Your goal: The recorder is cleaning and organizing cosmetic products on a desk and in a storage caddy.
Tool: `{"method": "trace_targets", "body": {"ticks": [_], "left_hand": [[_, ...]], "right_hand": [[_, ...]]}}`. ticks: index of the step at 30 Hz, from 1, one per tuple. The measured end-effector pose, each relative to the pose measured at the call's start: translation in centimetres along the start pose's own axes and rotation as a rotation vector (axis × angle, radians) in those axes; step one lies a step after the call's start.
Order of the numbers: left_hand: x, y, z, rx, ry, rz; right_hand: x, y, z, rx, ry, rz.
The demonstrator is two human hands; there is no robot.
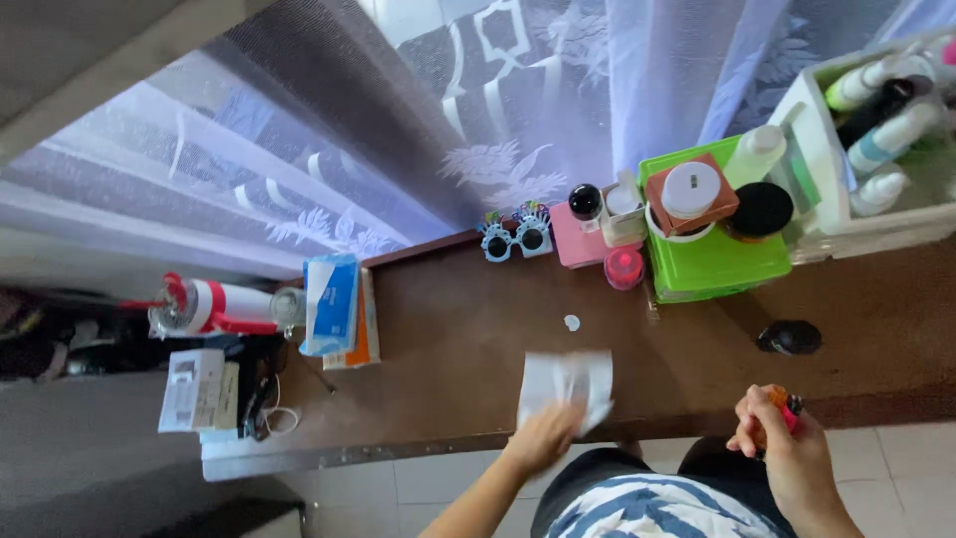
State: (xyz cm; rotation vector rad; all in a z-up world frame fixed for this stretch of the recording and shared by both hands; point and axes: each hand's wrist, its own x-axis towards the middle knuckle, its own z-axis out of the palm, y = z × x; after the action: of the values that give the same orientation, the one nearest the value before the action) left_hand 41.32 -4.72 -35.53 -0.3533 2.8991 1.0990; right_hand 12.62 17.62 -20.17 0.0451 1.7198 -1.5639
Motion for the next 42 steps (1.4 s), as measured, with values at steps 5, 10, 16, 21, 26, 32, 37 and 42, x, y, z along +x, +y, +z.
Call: {"method": "trace_targets", "body": {"ticks": [5, 10, 16, 21, 26, 32, 37, 42], "left_hand": [[-22.3, -8.4, 6.1, -0.132, 0.339, -0.343], [-10.7, -2.8, -9.0, -0.569, 1.207, -0.488], [5.7, -13.8, -3.3, -0.798, 1.166, -0.654], [16.2, -4.7, -1.5, 0.366, 0.38, -0.495], [17.2, 2.5, 2.0, 0.329, 0.483, -0.259], [16.1, 1.1, 2.4, 0.207, 0.323, -0.061], [15.3, 2.8, -2.3, 0.358, 0.074, -0.131], [12.3, 4.7, -1.7, 0.264, 0.139, 0.082]], "right_hand": [[1.4, -0.3, -1.4, -0.052, -0.014, -0.021], [2.3, -0.8, -1.4, -0.046, -0.038, -0.007], [1.4, -2.1, -0.2, -0.042, -0.06, -0.042], [0.8, -0.9, -1.4, -0.006, 0.008, -0.087], [0.7, 1.8, -3.2, 0.068, 0.07, -0.11], [-1.0, 1.2, -3.7, 0.079, 0.14, -0.093], [-1.2, 1.4, -4.2, 0.096, 0.204, -0.072], [-0.1, 1.3, -5.1, 0.145, 0.159, -0.106]]}}
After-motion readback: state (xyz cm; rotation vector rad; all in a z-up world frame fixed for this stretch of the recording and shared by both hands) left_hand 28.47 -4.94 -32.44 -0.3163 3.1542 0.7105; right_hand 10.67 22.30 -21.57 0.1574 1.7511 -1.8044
